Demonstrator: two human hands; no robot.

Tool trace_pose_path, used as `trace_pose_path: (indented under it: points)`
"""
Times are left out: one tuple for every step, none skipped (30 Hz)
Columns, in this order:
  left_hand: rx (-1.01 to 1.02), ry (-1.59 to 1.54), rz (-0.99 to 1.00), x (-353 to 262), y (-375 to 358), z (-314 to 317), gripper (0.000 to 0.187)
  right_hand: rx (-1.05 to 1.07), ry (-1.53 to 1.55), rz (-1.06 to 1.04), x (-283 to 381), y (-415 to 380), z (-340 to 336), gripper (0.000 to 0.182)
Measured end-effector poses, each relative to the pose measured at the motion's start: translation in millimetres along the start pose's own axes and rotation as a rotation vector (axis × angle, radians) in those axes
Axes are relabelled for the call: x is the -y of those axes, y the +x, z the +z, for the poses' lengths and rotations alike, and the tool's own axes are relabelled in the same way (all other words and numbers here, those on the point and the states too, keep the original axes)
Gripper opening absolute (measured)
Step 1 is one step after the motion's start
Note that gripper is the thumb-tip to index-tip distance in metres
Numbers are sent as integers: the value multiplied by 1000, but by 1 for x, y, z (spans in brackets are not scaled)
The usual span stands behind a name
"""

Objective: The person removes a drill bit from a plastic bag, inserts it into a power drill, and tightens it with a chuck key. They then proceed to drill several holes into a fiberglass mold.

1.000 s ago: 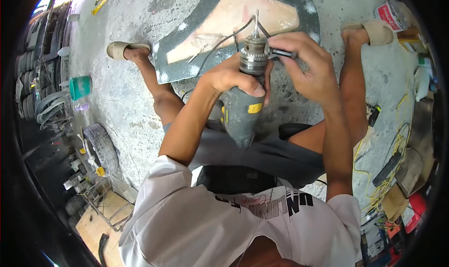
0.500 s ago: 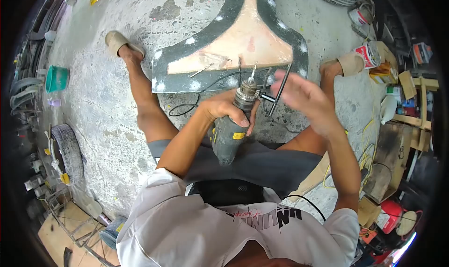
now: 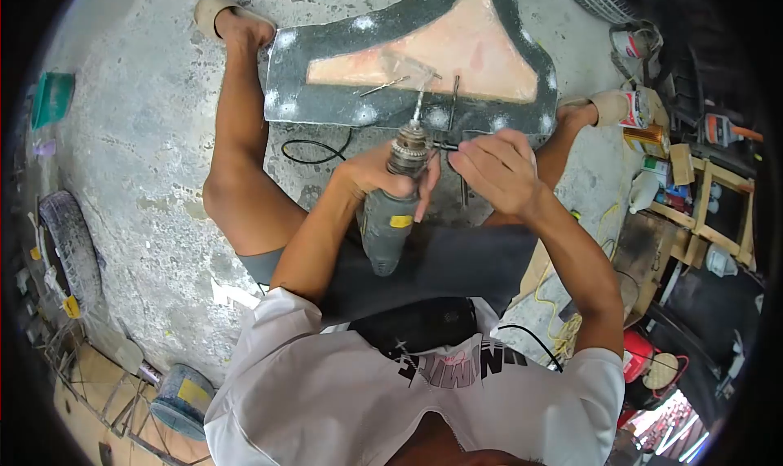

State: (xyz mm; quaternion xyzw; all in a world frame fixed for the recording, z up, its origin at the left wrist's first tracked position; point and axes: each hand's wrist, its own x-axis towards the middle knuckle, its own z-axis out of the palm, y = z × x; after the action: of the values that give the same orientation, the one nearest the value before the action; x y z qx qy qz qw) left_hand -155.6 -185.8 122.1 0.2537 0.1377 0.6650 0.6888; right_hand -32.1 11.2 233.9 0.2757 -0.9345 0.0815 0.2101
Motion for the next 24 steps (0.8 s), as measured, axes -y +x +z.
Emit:
trace_pose_path:
  points:
    - [-25, -27, 80, -4, -4, 4, 70, 51, 14, 20, -3, 11, -2, 38]
    - [-61, 5, 113, -10, -5, 5, 69, 99, 28, 37, -5, 23, -2, 41]
    - [-102, 34, 144, -14, -8, 6, 68, 159, 157, 218, 2, 26, 0, 36]
    - [-143, 60, 168, -17, -12, 7, 67, 103, 550, 478, 17, 30, 0, 31]
    - [-169, 120, 145, -20, -15, 6, 56, 39, 937, 735, 33, 35, 0, 27]
    - [-181, 192, 159, -25, -17, 6, 50, 38, 1209, 854, 32, 36, -5, 23]
    - [-199, 255, 172, -29, -20, 10, 44, -2, 1495, 1003, 30, 37, -9, 19]
    - [-221, 317, 184, -34, -23, 14, 39, -65, 1734, 1168, 29, 38, -14, 17]
    - [-293, 390, 122, -39, -27, 21, 27, -76, 1940, 1276, 19, 33, -18, 20]
    - [-291, 486, 106, -41, -29, 24, 28, -104, 2148, 1386, 14, 32, -18, 24]
    - [-282, 586, 83, -42, -30, 26, 29, -82, 2020, 1417, 19, 39, -15, 23]
    - [-268, 686, 57, -42, -30, 28, 30, -36, 1764, 1436, 22, 41, -7, 23]
    - [-272, 681, 40, -41, -30, 31, 28, 7, 1506, 1440, 23, 41, 0, 23]
    - [-286, 680, 18, -40, -31, 30, 28, 52, 1248, 1425, 24, 43, 5, 24]
    - [-306, 679, -2, -37, -34, 28, 28, 25, 1080, 1349, 29, 47, 4, 28]
    - [-333, 677, -19, -37, -36, 26, 29, 18, 1088, 1301, 34, 53, 1, 30]
    - [-341, 655, 12, -37, -36, 26, 27, 17, 1102, 1253, 41, 59, -4, 32]
    - [-347, 631, 38, -36, -35, 27, 26, 12, 1116, 1209, 45, 64, -6, 35]
    - [-348, 608, 60, -36, -34, 29, 25, 95, 992, 1152, 48, 68, -5, 32]
    - [-403, 683, 57, -36, -33, 36, 25, 92, 1025, 1158, 52, 70, -1, 31]
    - [-457, 760, 55, -38, -32, 45, 26, 86, 1056, 1162, 54, 71, 3, 30]
    - [-449, 798, 37, -37, -30, 45, 27, 82, 1086, 1167, 54, 72, 6, 29]
    - [-441, 835, 19, -35, -29, 44, 29, -44, 1225, 1097, 54, 64, 13, 27]
    - [-377, 831, -15, -27, -25, 32, 34, -37, 1211, 1068, 52, 61, 15, 27]
